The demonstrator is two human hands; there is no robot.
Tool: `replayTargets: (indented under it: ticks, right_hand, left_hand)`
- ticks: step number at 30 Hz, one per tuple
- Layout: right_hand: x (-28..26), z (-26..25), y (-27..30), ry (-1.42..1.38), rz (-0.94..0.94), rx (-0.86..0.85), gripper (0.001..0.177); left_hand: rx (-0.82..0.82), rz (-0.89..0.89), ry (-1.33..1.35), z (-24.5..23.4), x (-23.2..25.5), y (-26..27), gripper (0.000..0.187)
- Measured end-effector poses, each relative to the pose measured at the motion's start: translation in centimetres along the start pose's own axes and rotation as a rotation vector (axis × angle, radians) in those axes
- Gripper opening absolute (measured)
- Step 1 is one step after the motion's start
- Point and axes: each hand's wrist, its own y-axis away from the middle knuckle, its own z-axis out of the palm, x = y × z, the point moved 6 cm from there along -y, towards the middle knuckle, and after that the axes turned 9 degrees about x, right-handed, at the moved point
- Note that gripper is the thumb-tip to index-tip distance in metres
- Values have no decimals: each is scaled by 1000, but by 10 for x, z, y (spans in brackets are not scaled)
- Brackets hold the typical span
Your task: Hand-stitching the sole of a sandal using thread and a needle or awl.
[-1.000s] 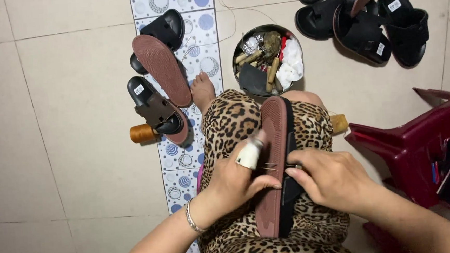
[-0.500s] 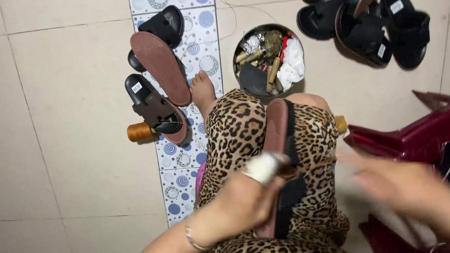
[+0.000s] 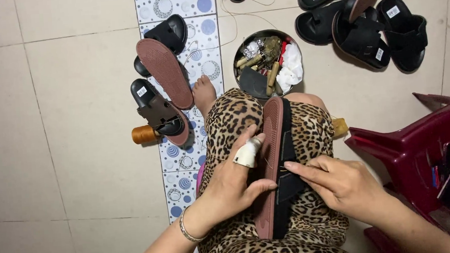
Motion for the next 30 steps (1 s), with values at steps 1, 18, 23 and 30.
replayTargets:
  ticks: [1, 18, 23, 30]
  right_hand:
    - [-1, -1, -1, 1, -4, -4, 58]
    - [-16, 17, -43, 85, 213, -171, 26]
    - [11, 23, -11, 51, 274, -138, 47]
    - [-2, 18, -14, 75, 138, 12, 45]
  left_hand:
    - [5, -2, 2, 0, -2, -2, 80]
    - [170, 143, -311, 6, -23, 14, 92]
    - [117, 98, 146, -15, -22, 29, 13]
    - [-128, -365, 1502, 9, -22, 18, 12]
